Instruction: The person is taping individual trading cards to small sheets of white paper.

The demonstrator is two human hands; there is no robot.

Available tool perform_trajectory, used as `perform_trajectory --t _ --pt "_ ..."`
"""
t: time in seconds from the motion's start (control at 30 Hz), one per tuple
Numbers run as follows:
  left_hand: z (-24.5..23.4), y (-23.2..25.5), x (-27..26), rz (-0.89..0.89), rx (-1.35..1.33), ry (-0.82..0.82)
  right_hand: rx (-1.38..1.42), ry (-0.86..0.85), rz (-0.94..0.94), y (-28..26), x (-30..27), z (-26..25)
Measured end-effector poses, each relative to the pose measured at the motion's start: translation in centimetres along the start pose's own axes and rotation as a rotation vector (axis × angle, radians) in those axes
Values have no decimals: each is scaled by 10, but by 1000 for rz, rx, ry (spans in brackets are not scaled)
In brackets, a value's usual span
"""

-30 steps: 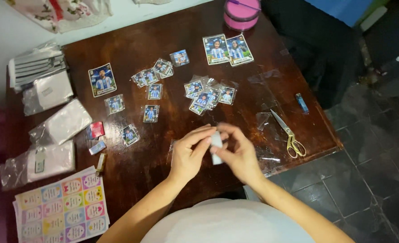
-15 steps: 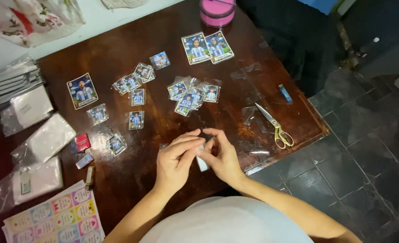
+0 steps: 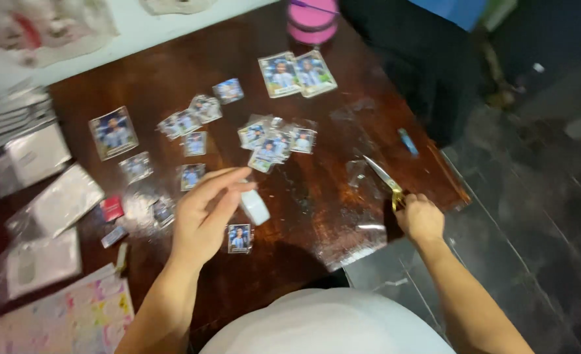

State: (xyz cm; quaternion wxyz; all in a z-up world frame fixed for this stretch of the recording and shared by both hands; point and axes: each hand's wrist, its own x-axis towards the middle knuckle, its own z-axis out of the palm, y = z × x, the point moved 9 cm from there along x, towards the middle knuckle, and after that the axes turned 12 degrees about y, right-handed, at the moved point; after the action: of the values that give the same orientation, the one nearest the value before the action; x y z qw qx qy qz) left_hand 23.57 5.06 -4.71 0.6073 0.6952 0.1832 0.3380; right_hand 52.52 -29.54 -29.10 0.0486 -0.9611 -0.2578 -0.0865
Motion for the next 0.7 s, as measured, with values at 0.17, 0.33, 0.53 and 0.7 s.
perform_trajectory --t 0.17,0.33,0.53,0.7 --pt "-14 -4 0 -37 -17 -24 48 -274 19 9 19 37" --pt "-17 0 1 -79 -113 -85 1140 -640 299 0 13 21" --pt "-11 20 -8 -19 -109 -212 900 -646 -78 -105 35 -178" --pt "-2 38 -13 20 -191 -296 236 -769 -495 -189 31 -264"
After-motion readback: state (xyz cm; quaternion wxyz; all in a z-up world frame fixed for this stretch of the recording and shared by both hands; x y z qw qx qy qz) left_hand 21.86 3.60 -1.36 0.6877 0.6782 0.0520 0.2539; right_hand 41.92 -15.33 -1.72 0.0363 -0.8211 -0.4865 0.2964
